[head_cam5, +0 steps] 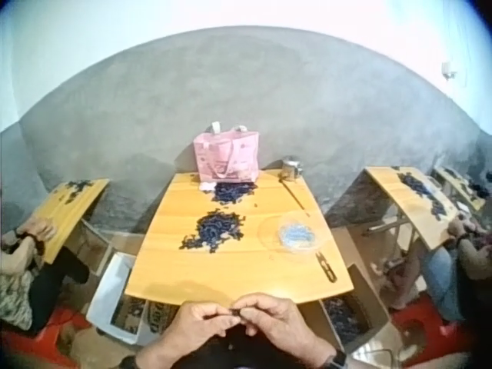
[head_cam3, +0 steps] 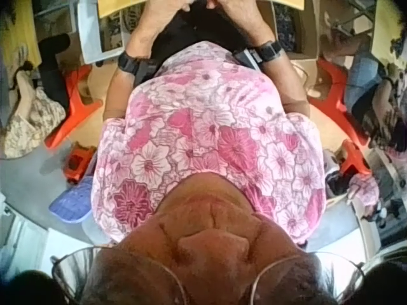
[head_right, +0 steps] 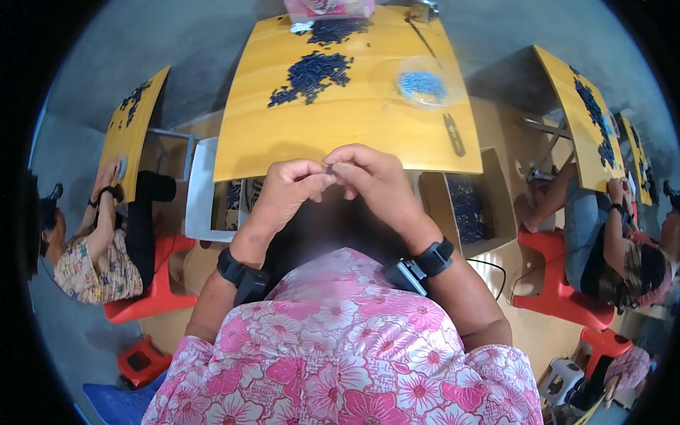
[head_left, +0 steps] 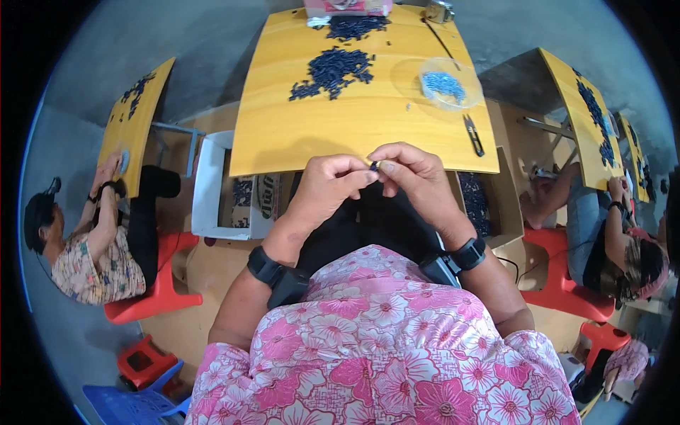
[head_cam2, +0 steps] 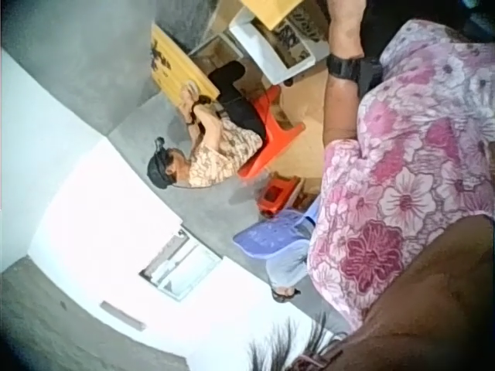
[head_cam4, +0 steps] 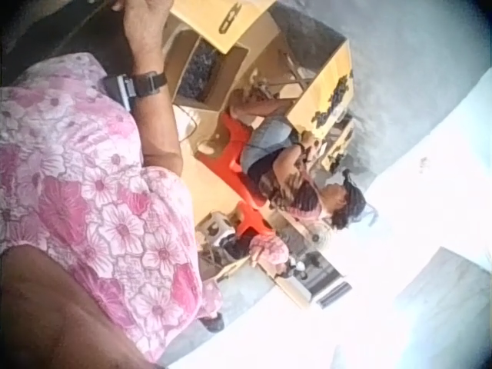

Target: Manual assembly of small blue and silver plastic or electronic components.

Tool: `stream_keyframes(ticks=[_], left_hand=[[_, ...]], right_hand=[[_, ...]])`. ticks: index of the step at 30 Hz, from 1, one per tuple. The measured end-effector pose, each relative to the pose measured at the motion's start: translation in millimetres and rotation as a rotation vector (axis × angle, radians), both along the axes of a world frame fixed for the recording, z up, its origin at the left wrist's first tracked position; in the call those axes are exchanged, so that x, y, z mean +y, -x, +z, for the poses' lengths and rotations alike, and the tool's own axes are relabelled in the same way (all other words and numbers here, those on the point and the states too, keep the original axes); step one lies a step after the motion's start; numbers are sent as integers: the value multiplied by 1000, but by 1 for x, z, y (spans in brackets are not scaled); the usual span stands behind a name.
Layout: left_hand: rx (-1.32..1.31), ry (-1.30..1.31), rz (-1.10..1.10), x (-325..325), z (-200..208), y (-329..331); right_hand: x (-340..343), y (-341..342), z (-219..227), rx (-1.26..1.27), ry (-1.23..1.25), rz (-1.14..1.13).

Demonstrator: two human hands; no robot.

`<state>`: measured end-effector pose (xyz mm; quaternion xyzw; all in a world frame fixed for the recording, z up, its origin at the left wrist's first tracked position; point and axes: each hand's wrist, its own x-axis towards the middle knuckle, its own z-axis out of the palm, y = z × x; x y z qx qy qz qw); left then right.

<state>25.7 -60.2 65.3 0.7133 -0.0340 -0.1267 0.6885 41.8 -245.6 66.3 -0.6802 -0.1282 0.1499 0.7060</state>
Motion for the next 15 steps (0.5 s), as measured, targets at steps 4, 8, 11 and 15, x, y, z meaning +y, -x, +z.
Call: stream_keyframes(ticks=[4,8,11,15], left_hand=[[0,-50,-37,3,-9,0],[14,2,-147,-7,-25,-8],[34,67,-188,-23,-30,-3],[-50,-42,-208,-16,-38,-1]], right_hand=[[2,0,-3,-23,27,40],[-17,2,-14,-4,-39,10],[-33,5,-29,53,-119,31],[-83,20,-25,124,-135,-387]])
